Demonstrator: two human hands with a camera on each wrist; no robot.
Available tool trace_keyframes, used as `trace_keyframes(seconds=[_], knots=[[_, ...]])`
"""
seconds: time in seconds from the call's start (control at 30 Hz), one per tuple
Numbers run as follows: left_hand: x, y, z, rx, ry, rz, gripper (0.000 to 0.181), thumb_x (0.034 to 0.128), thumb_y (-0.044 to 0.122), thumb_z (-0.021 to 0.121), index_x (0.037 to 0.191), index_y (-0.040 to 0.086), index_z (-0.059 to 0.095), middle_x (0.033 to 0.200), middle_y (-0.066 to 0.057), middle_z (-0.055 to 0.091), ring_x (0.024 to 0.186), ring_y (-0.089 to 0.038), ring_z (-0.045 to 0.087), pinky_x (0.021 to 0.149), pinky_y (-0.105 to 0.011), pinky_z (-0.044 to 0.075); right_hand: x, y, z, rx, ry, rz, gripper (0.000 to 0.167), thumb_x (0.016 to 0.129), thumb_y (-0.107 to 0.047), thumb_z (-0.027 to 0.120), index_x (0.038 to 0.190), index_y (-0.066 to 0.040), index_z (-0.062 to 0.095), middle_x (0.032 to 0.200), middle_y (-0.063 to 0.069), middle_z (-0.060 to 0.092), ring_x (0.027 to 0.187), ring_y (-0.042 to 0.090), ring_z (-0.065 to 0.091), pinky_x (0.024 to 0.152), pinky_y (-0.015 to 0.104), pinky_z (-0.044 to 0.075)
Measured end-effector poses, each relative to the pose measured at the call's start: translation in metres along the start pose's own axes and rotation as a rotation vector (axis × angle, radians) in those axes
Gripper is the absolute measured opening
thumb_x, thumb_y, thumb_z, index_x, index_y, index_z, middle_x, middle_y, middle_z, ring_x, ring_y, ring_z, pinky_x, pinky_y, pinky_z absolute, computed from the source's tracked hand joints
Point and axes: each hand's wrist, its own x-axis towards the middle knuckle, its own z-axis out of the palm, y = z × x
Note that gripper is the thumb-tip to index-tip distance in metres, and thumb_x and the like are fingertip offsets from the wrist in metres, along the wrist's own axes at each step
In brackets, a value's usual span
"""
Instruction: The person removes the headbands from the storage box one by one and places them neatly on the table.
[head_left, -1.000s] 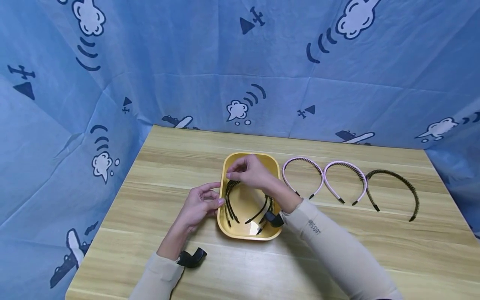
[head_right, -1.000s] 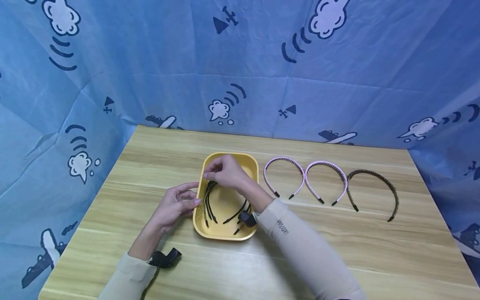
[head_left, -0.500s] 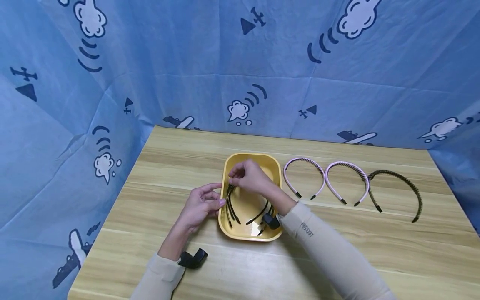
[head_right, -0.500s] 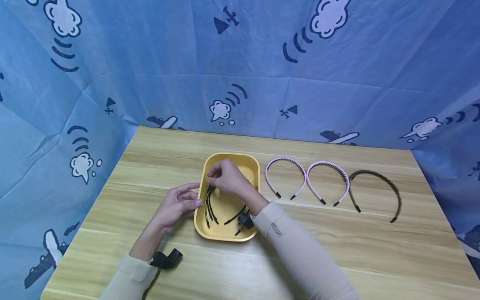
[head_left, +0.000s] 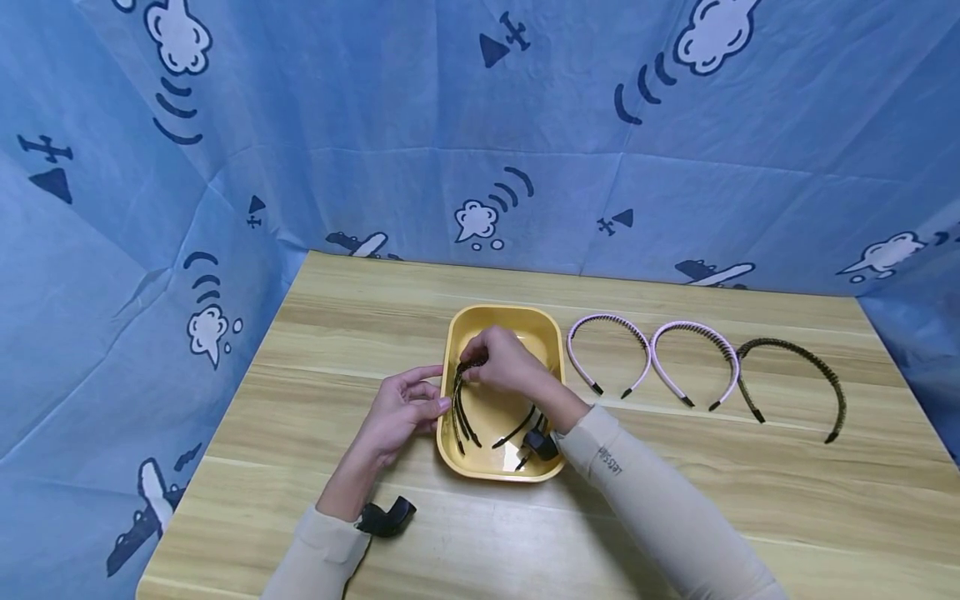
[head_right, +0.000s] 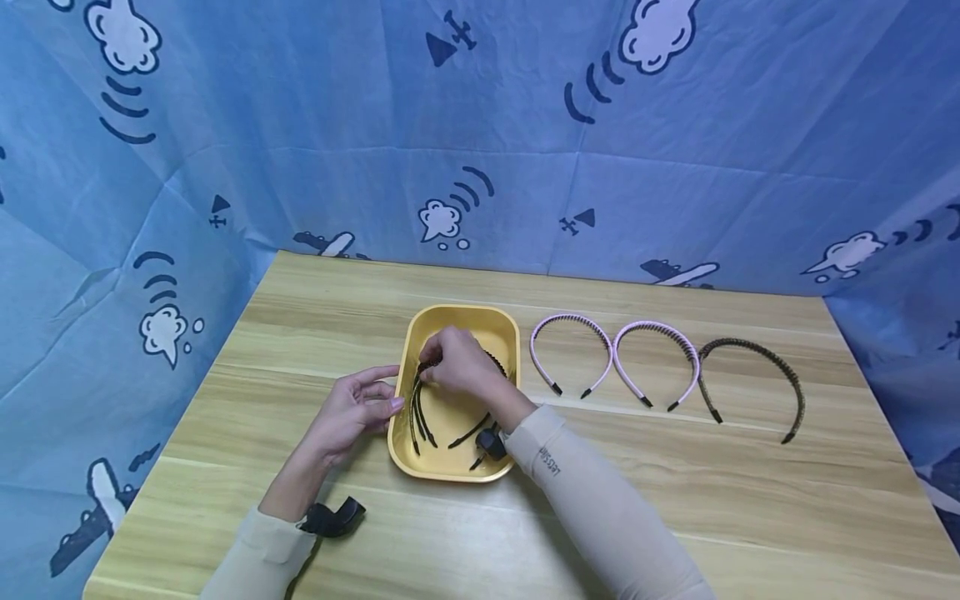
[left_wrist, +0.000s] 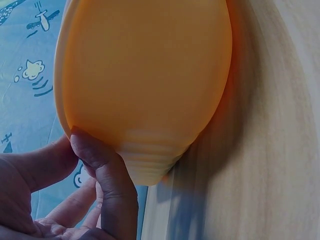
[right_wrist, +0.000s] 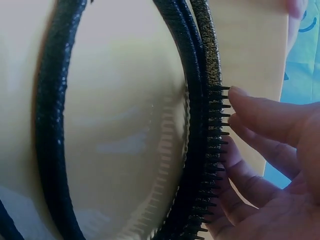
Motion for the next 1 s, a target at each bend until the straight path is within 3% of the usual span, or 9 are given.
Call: trace_keyframes(seconds=[0.4, 0.63, 1.0], knots=[[-0.0011, 0.0003, -0.0004, -0.008, 0.001, -0.003, 0.062, 0.0908, -0.012, 0.069, 0.15, -0.005, 0.05, 0.088, 0.002, 0.067, 0.073, -0.009, 0.071, 0.064, -0.024, 0.065, 0.0, 0.0049, 0.0024, -0.125, -0.03, -0.103, 0.025, 0.079, -0.005, 0.088, 0.104, -0.007, 0.083, 0.105, 0.006, 0.081, 0.107, 0.025, 0.07, 0.102, 0.04, 0.057], [-0.0013, 0.0004, -0.0002, -0.01, 0.005, -0.002, 0.061, 0.092, -0.012, 0.068, 0.15, -0.005, 0.05, 0.088, 0.001, 0.066, 0.072, -0.009, 0.069, 0.063, -0.023, 0.064, 0.0011, 0.007, 0.0021, -0.078, -0.019, -0.093, 0.018, 0.082, -0.003, 0.086, 0.099, -0.008, 0.085, 0.103, 0.007, 0.079, 0.1, 0.02, 0.069, 0.092, 0.033, 0.058], [-0.0008, -0.0004, 0.0002, -0.012, 0.001, 0.0, 0.061, 0.0917, -0.012, 0.068, 0.149, -0.005, 0.051, 0.089, 0.001, 0.066, 0.072, -0.01, 0.069, 0.063, -0.023, 0.064, 0.0008, 0.0072, 0.002, -0.02, -0.022, -0.073, 0.016, 0.083, -0.004, 0.087, 0.098, -0.008, 0.084, 0.102, 0.005, 0.081, 0.098, 0.018, 0.07, 0.09, 0.03, 0.057]])
